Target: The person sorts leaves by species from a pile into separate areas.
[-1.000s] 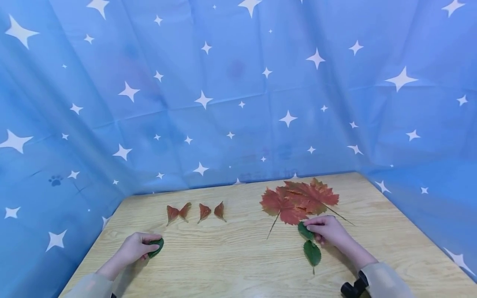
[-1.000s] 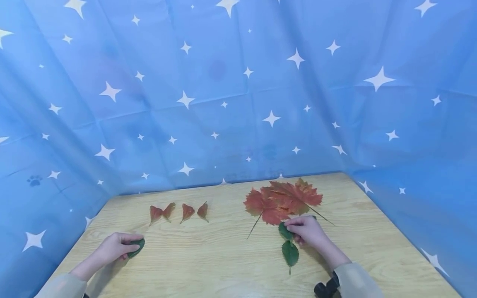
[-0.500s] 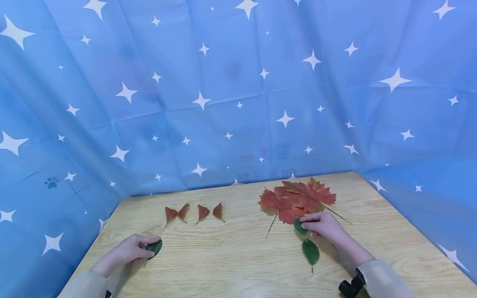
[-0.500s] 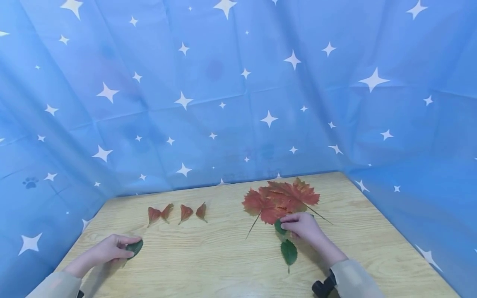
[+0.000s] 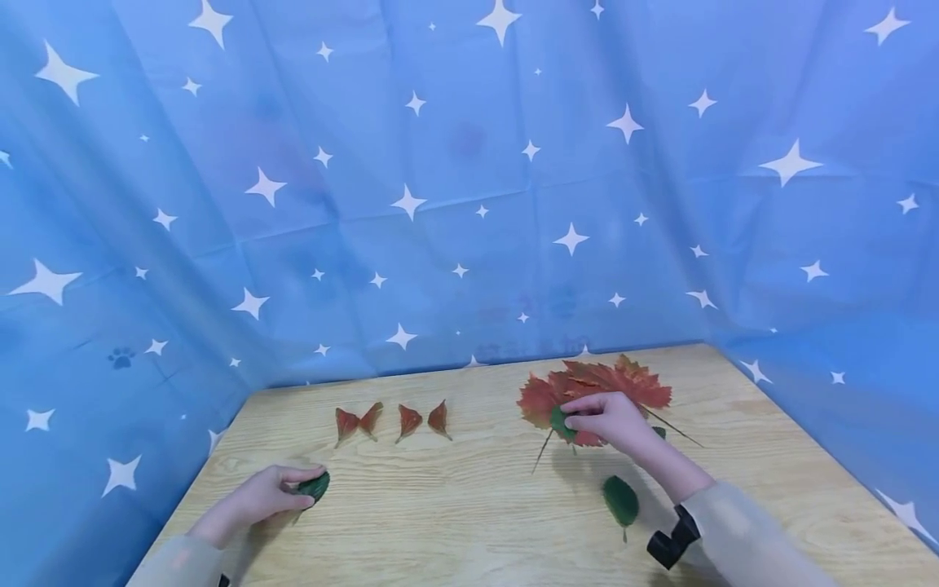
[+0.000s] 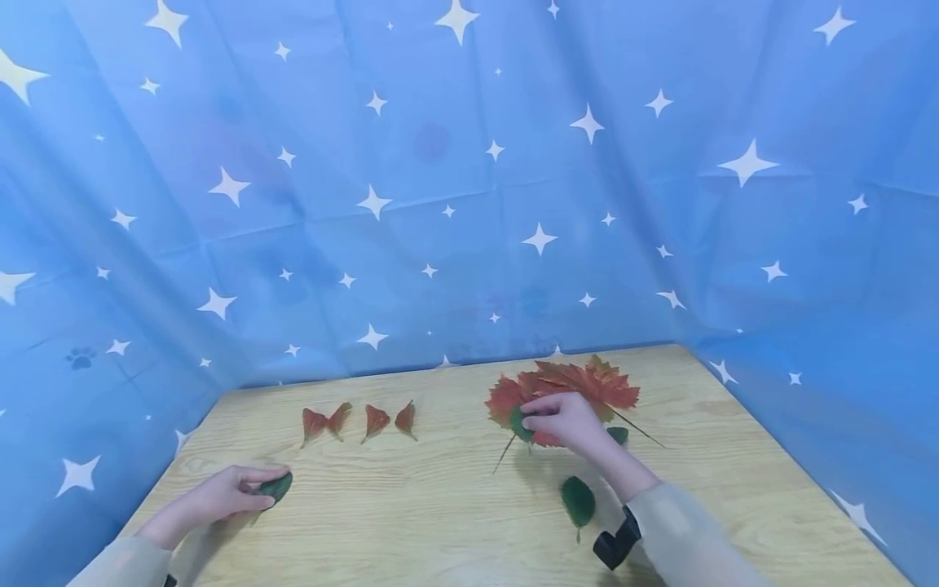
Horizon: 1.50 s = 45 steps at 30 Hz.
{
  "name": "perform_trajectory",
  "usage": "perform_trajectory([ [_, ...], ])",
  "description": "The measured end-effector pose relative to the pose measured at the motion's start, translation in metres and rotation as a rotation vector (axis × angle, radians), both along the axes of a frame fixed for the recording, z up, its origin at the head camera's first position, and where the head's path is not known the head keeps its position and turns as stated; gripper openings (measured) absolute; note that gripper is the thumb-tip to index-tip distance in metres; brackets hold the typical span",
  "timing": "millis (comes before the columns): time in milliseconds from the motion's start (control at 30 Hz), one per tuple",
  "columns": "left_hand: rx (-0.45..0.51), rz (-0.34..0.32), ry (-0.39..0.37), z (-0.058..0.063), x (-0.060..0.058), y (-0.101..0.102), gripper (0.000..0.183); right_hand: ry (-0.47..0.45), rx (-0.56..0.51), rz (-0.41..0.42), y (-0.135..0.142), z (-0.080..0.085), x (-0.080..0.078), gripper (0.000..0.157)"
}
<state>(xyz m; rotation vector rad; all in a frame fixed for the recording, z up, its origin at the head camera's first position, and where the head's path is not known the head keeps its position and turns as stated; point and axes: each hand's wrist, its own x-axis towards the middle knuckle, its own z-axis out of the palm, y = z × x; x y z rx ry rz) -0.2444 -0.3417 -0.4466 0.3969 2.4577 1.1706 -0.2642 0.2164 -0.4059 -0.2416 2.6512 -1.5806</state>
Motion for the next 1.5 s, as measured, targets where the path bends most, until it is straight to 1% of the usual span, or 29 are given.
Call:
perform_trajectory([
  [133, -0.005, 0.001, 0.008, -0.004, -0.001, -0.001, 0.059, 0.013, -0.021, 0.031, -0.017, -0.001, -0.003, 0.027],
  [233, -0.001, 0.016, -0.003, -0.005, -0.001, 0.0, 0.059, -0.007, -0.035, 0.048, -0.031, -0.003, -0.005, 0.026],
  [367, 0.014, 0.037, -0.019, -0.004, 0.001, 0.003, 0.06, -0.032, -0.064, 0.061, -0.052, -0.007, -0.007, 0.025],
  [567, 0.008, 0.055, -0.034, 0.0, 0.002, 0.004, 0.061, -0.016, -0.134, 0.064, -0.085, -0.02, -0.01, 0.024],
  [700, 0.006, 0.056, -0.03, 0.001, 0.001, 0.004, 0.061, -0.006, -0.169, 0.102, -0.106, -0.029, -0.01, 0.024],
  [933, -0.025, 0.066, 0.019, -0.004, 0.005, 0.008, 0.06, 0.013, -0.114, 0.171, -0.148, -0.032, -0.006, 0.021],
  [1033, -0.044, 0.077, 0.031, -0.004, 0.004, 0.009, 0.06, 0.016, -0.116, 0.18, -0.166, -0.034, -0.005, 0.02],
  [1200, -0.078, 0.075, 0.068, -0.003, 0.003, 0.009, 0.059, -0.001, -0.123, 0.177, -0.197, -0.037, -0.006, 0.018],
  [1367, -0.089, 0.079, 0.055, -0.001, 0.005, 0.01, 0.057, 0.011, -0.111, 0.189, -0.227, -0.041, -0.009, 0.014],
  [1500, -0.101, 0.091, 0.058, -0.002, 0.006, 0.011, 0.058, 0.02, -0.117, 0.187, -0.25, -0.047, -0.01, 0.013],
])
